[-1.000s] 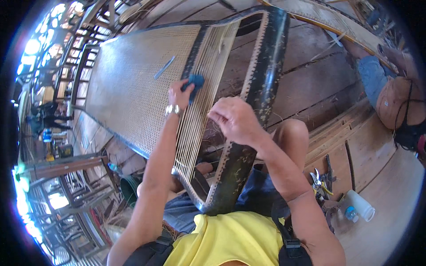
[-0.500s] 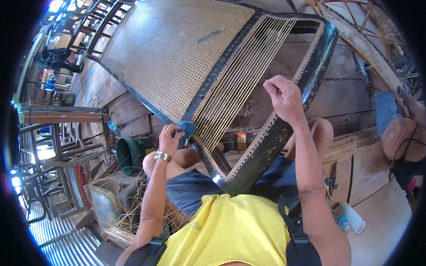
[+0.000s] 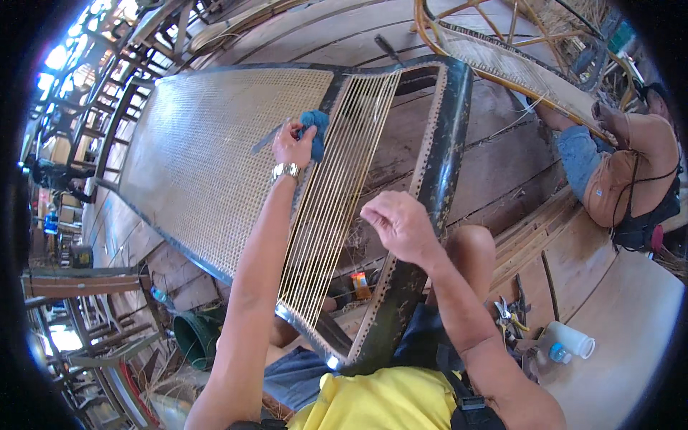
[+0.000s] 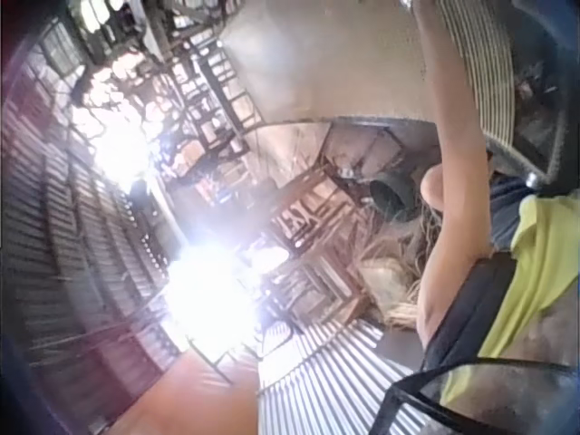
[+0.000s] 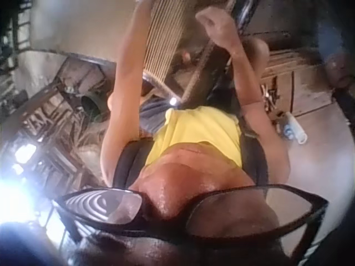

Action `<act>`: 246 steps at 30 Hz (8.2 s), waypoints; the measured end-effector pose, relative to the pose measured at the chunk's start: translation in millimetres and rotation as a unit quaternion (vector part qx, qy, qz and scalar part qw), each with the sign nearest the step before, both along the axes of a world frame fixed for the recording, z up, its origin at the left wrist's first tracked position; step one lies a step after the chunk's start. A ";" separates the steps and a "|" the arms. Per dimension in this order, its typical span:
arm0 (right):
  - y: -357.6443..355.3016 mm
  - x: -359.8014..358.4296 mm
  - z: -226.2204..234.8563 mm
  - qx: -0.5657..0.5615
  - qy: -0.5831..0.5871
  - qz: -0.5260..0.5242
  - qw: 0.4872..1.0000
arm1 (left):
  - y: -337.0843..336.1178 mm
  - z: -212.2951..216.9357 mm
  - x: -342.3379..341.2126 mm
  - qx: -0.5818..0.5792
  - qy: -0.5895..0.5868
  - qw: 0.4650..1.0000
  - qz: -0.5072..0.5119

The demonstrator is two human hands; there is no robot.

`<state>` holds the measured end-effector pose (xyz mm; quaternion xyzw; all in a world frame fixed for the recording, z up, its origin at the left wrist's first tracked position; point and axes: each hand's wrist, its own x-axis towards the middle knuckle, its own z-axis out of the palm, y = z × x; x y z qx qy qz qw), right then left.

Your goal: Manually weaving or repairing a rattan/bamboo furniture piece using thin strips of material.

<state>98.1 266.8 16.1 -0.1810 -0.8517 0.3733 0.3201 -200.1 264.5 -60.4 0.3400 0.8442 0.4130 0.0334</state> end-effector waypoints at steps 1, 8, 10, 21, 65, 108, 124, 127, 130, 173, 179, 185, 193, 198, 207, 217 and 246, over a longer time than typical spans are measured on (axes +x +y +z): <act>0.8 -1.7 -0.1 -0.002 0.001 0.006 1.000 | 19.2 -7.7 -6.2 -0.010 0.015 1.000 0.022; 11.2 -5.4 1.3 -0.024 -0.001 -0.001 1.000 | 105.4 -12.4 -16.7 -0.054 0.000 0.997 0.062; 10.2 -4.3 0.8 -0.002 0.009 0.012 1.000 | 108.8 -15.1 -26.4 -0.089 -0.008 0.996 0.008; -10.2 -5.0 -3.0 -0.184 0.070 -0.004 0.980 | -107.7 33.9 26.5 0.068 -0.351 0.929 -0.092; -139.3 52.8 110.8 -0.449 -0.273 0.215 0.823 | -430.9 68.9 122.5 0.557 -0.506 0.651 0.098; -145.1 29.8 73.6 -0.556 -0.293 0.249 0.737 | -445.0 85.7 130.2 0.558 -0.479 0.674 0.071; -197.3 0.0 83.5 -0.440 -0.090 0.224 0.865 | -361.7 96.5 191.3 0.221 0.129 0.961 0.101; -197.7 -20.0 70.1 -0.073 -0.019 0.237 0.968 | -361.2 94.6 202.7 0.201 0.043 0.978 -0.034; -198.7 -17.7 63.9 0.015 -0.046 0.266 0.963 | -353.0 84.5 215.8 0.438 -0.309 0.844 -0.017; -171.2 15.0 50.0 -0.246 -0.205 0.194 0.927 | -336.7 113.7 209.1 0.075 -0.197 0.975 -0.073; -164.4 23.5 51.9 -0.230 -0.196 0.183 0.935 | -326.0 122.7 209.4 0.050 -0.093 0.991 -0.084; -142.3 24.2 38.2 -0.230 -0.168 0.142 0.948 | -299.0 133.9 203.7 0.042 -0.045 0.989 -0.135; -141.9 25.5 26.9 -0.370 -0.085 0.138 0.915 | -281.3 129.8 201.0 0.052 -0.159 0.981 -0.101; -117.7 22.1 27.8 -0.394 -0.051 0.118 0.910 | -247.0 130.4 177.4 0.069 -0.392 0.910 -0.118; -48.4 24.7 33.8 -0.562 0.156 -0.025 0.812 | -74.2 113.4 84.7 0.034 -0.311 0.942 -0.123; 4.2 11.1 27.0 -0.656 0.218 -0.078 0.718 | 139.1 51.3 44.8 -0.127 -0.323 0.909 -0.228; 37.7 39.0 36.8 -0.445 -0.068 0.216 0.866 | -221.2 145.9 -111.0 0.397 -0.668 0.611 -0.152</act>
